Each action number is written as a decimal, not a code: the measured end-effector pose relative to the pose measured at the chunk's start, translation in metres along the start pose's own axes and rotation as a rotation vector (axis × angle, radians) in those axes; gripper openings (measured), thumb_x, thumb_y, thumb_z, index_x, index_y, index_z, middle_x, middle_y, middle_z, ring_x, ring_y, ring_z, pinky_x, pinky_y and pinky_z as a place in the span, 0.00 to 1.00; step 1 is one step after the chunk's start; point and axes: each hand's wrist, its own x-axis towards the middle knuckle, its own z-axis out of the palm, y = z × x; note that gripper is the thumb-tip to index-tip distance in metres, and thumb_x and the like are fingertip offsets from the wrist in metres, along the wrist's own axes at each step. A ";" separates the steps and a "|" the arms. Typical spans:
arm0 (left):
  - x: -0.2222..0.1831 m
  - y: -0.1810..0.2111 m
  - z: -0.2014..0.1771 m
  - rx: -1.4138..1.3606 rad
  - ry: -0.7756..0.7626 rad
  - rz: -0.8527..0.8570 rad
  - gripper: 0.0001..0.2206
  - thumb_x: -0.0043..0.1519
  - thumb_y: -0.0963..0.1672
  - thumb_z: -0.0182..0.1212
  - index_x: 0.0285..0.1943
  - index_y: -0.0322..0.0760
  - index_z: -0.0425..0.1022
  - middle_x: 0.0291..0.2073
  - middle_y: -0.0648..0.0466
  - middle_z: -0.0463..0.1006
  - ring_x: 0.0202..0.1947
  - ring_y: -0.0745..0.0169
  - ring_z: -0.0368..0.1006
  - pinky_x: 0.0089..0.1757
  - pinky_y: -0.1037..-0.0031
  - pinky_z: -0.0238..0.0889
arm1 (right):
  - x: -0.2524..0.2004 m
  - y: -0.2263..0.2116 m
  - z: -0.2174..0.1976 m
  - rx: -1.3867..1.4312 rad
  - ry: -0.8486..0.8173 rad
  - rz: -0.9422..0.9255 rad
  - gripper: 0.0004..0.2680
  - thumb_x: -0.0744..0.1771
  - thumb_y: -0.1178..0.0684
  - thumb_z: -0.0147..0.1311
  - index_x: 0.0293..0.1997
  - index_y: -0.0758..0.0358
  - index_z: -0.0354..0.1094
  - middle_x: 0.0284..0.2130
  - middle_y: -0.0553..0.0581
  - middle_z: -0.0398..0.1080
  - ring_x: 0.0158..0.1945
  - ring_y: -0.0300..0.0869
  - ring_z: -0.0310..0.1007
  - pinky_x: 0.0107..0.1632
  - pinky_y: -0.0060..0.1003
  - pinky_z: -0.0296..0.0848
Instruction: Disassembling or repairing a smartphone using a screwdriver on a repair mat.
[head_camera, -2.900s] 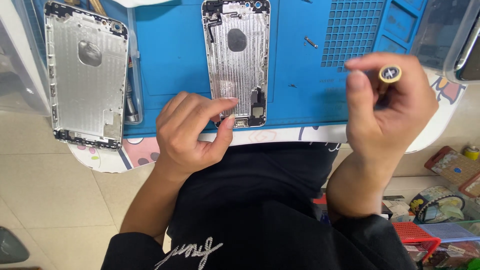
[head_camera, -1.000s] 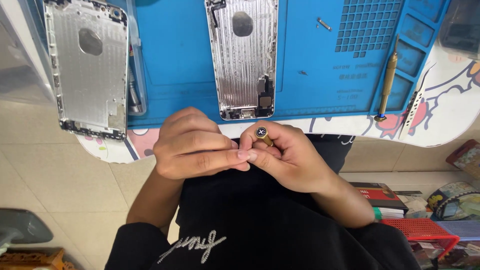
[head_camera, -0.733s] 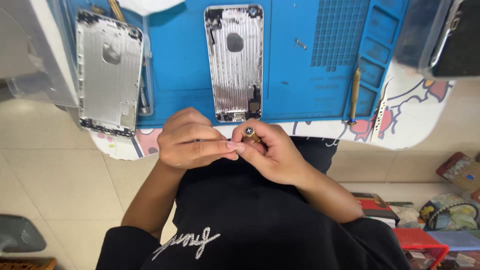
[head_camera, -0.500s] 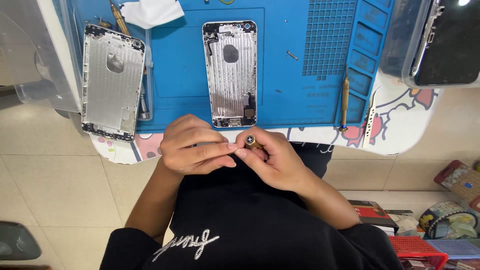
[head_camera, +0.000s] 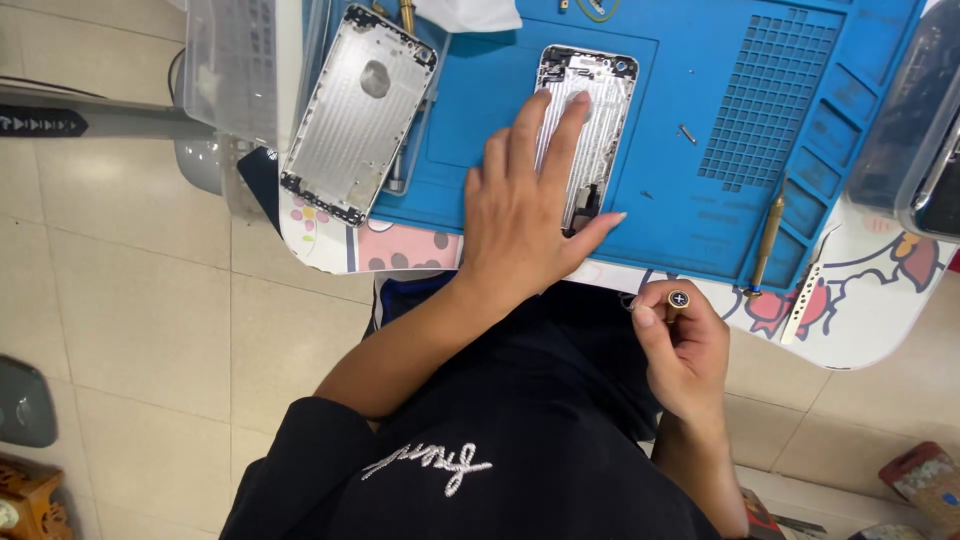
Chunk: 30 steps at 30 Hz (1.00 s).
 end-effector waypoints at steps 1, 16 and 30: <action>0.000 0.000 -0.001 0.003 0.004 -0.006 0.47 0.54 0.58 0.74 0.78 0.41 0.52 0.69 0.42 0.57 0.59 0.43 0.64 0.49 0.56 0.63 | -0.002 0.002 0.001 -0.001 -0.008 -0.001 0.01 0.71 0.61 0.53 0.45 0.65 0.66 0.34 0.44 0.65 0.34 0.27 0.57 0.38 0.23 0.57; -0.007 -0.012 -0.003 -0.049 0.008 -0.073 0.52 0.44 0.46 0.76 0.79 0.42 0.45 0.70 0.35 0.53 0.58 0.34 0.66 0.44 0.60 0.75 | -0.015 0.011 0.011 -0.004 -0.040 0.006 0.01 0.70 0.61 0.53 0.45 0.64 0.67 0.36 0.45 0.67 0.35 0.27 0.59 0.39 0.22 0.59; -0.024 -0.038 -0.049 -0.485 -0.058 -0.006 0.52 0.50 0.43 0.76 0.81 0.40 0.40 0.65 0.38 0.56 0.59 0.41 0.68 0.57 0.59 0.68 | -0.016 0.014 0.019 -0.019 -0.058 0.027 0.02 0.71 0.61 0.53 0.46 0.65 0.66 0.37 0.47 0.68 0.35 0.28 0.60 0.39 0.23 0.60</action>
